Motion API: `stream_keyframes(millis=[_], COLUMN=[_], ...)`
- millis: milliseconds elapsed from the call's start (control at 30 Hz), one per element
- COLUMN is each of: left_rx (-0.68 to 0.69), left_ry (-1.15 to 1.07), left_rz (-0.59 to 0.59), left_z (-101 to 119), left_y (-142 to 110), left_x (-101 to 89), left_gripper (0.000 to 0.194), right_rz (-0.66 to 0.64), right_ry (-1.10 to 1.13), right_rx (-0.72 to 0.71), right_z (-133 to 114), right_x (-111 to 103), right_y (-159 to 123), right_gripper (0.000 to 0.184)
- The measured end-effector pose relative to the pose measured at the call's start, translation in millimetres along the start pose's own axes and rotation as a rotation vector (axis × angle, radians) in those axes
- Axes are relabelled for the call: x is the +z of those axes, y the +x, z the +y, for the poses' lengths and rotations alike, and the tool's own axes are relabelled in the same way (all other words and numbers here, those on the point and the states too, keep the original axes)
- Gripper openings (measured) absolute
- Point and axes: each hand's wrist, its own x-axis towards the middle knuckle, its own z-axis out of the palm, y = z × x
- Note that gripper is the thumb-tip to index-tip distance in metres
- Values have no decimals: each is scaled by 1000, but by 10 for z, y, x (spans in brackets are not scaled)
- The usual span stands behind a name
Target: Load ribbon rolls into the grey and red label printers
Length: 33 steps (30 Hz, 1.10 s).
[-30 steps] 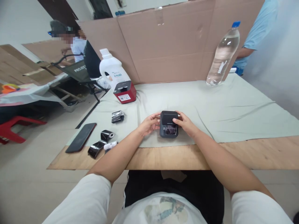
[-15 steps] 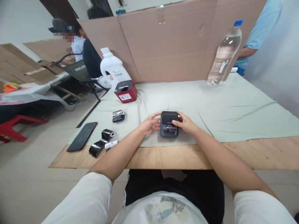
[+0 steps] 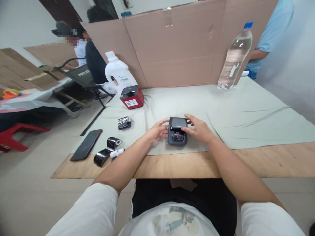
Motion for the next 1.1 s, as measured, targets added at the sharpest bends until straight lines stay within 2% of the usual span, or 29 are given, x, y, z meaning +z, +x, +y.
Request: stream_keyframes(millis=[100,167,267,367,467,567,633,733,833,967,1100], left_rx=[-8,-18,-19,-11,-25,-30,-35,-13,107,366,527], left_ry=[-18,-24,-30,-36,-49,-54,-18,122,355,629,702], left_rz=[-18,-32,-53,-53,-50,-52,-18,73,190,376,367], left_z=[-1,-3,-9,-13,-14,-16,-19,-26,-37,-54,-24], left_y=[-4,-5,-3,4,12,19,27,45,69,76,13], left_x=[-5,-9,-19,-33,-48,-61,-67,-78,-103,-132,-36], left_gripper=[61,61,62,62,61,59,57,50,40,24,20], right_rz=[229,269,216,157,103,-22,-114,-183,-206,-219,-217], right_ry=[97,214,308,297,272,258,250,228,198,151,158], right_rx=[117,177,119,50,103,175,188,184,147,103,94], right_z=[32,44,43,55,95,134,147,148,139,150,196], right_x=[47,80,123,159,188,212,227,243,246,245,259], right_y=[15,26,32,26,21,18,15,8,0,-8,0], right_gripper=[51,49,48,50,59,60,59,62,62,66,69])
